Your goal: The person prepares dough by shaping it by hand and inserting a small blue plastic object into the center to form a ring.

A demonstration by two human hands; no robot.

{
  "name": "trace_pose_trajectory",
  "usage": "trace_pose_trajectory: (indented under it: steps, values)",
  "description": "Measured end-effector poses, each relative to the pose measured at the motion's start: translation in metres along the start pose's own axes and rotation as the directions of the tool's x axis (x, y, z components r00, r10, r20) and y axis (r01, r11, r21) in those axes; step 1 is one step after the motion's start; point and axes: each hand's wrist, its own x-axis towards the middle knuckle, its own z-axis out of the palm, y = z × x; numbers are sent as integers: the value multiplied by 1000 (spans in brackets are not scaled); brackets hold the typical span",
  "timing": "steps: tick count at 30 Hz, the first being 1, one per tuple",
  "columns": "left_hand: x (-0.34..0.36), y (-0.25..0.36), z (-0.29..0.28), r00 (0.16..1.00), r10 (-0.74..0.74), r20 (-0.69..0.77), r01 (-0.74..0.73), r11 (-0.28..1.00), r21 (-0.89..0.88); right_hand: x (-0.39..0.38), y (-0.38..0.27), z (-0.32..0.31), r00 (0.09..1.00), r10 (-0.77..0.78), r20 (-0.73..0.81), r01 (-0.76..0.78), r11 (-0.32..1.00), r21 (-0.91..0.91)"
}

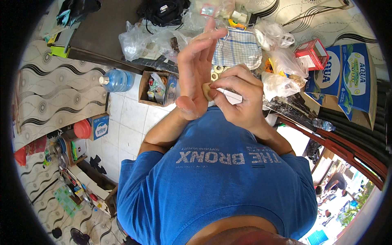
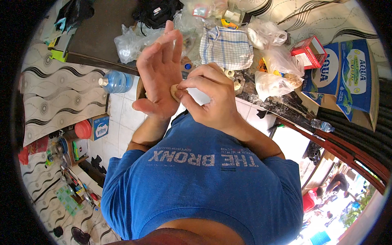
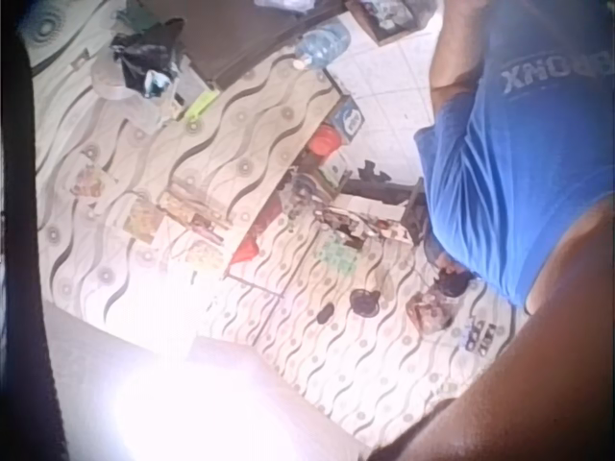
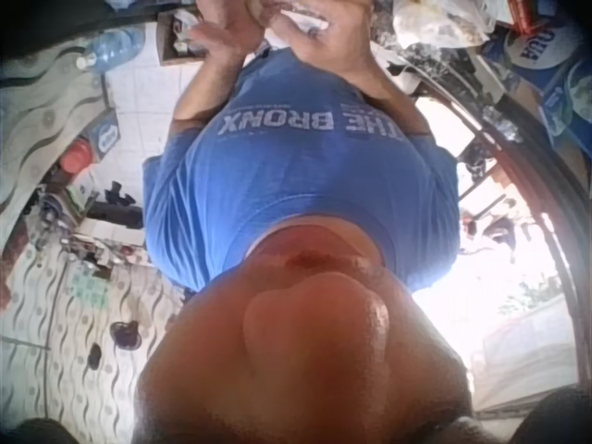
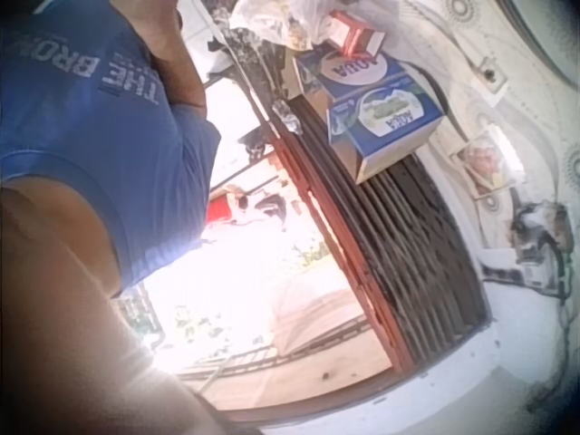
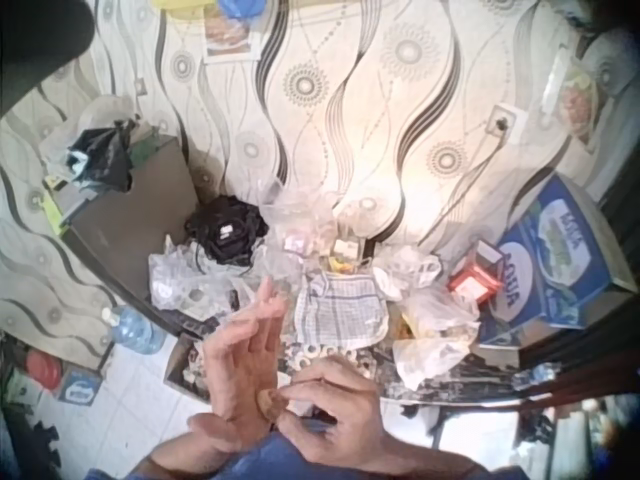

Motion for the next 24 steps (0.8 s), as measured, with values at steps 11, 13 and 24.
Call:
trace_pose_trajectory:
  steps: [11,13,24]
  values:
    - [-1,-5,9,990,119,-76,-122,992,-42,-4,3,4,963,270,23,-271,953,139]
    - [-2,-6,8,988,133,-76,-133,991,9,-7,4,7,988,144,-50,-141,988,58]
    - [-12,-13,-1,963,270,23,-271,954,126,-5,9,-7,914,353,198,-396,883,254]
